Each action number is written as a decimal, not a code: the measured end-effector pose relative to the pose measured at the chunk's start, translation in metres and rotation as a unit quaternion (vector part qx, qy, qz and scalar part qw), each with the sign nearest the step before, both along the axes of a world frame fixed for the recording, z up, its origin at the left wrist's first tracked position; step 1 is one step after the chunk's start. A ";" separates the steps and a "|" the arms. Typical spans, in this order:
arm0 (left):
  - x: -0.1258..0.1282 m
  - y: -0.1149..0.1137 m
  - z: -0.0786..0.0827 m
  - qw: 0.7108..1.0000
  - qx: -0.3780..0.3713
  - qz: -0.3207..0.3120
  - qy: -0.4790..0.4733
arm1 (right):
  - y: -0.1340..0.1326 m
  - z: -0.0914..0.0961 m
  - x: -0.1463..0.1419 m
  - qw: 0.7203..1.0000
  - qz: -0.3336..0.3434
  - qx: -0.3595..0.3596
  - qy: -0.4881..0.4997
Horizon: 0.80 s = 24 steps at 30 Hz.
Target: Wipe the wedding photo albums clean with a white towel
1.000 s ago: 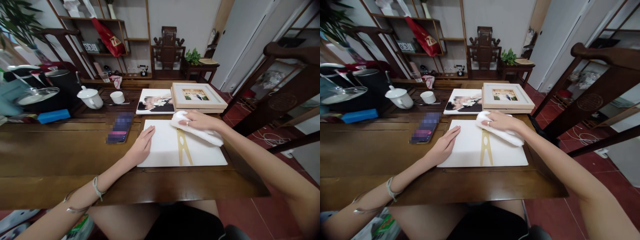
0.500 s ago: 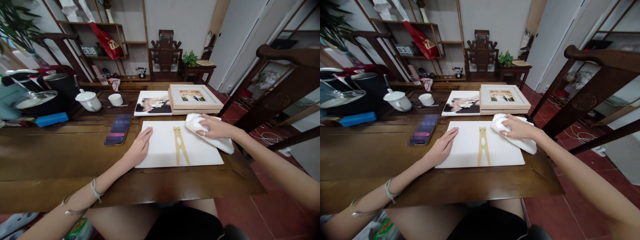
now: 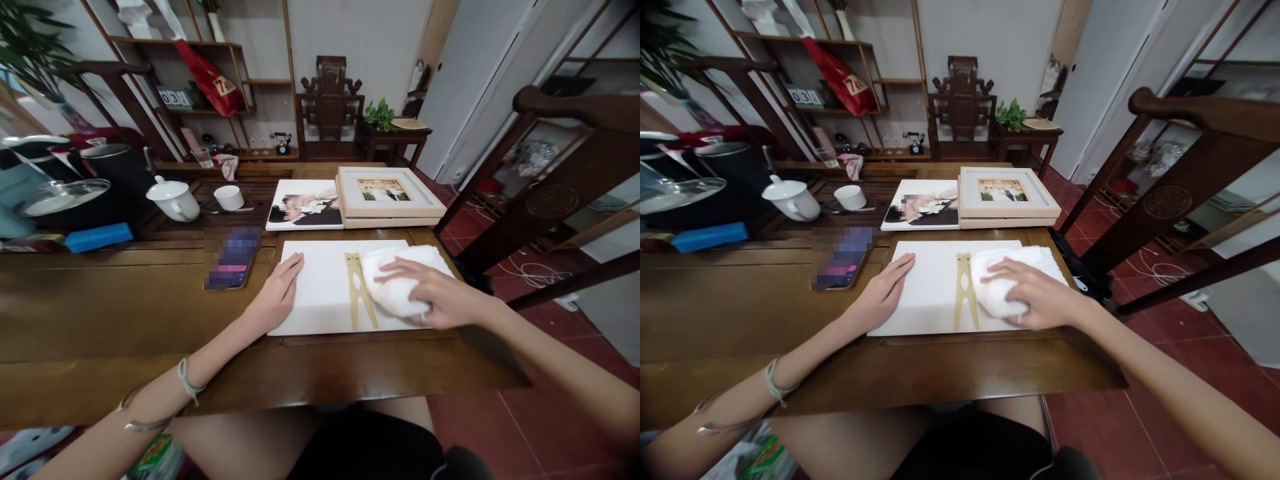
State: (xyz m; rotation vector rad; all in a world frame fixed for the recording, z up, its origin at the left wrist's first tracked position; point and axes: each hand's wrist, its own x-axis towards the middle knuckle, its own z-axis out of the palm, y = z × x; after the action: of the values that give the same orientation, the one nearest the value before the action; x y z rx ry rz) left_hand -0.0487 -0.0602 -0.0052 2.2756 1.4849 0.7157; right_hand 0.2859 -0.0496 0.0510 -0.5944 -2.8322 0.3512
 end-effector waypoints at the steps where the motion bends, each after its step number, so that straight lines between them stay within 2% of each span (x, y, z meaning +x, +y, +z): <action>1: 0.000 0.000 0.000 1.000 0.002 0.001 -0.001 | -0.012 0.002 0.001 1.000 0.011 -0.004 -0.010; 4: 0.000 0.001 -0.002 1.000 0.004 0.000 -0.005 | -0.034 0.008 0.001 0.999 0.030 -0.019 -0.033; 6: 0.000 0.001 -0.003 1.000 0.004 -0.001 -0.007 | -0.034 0.010 0.000 0.999 0.025 -0.032 -0.026; 8: 0.000 0.001 -0.002 1.000 0.004 -0.003 -0.008 | -0.022 0.009 -0.002 0.999 0.007 -0.040 -0.007; 12: 0.000 0.000 -0.001 1.000 0.001 -0.005 -0.008 | 0.021 0.004 -0.007 0.999 -0.025 -0.035 0.018; 17: 0.000 0.000 -0.001 1.000 0.002 -0.005 -0.011 | 0.066 0.000 -0.011 0.996 -0.084 -0.034 0.007; 21: 0.000 0.000 -0.001 1.000 0.002 -0.003 -0.007 | 0.077 -0.002 -0.013 0.993 -0.115 -0.018 0.005; 24: 0.001 0.000 0.000 1.000 0.000 -0.001 -0.003 | 0.070 -0.001 -0.012 0.995 -0.096 -0.026 0.008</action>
State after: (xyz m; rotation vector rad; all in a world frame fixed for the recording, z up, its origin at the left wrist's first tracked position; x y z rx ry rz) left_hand -0.0480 -0.0604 -0.0049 2.2731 1.4790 0.7217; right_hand 0.2737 0.0200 0.0498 -0.8613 -2.7277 0.3941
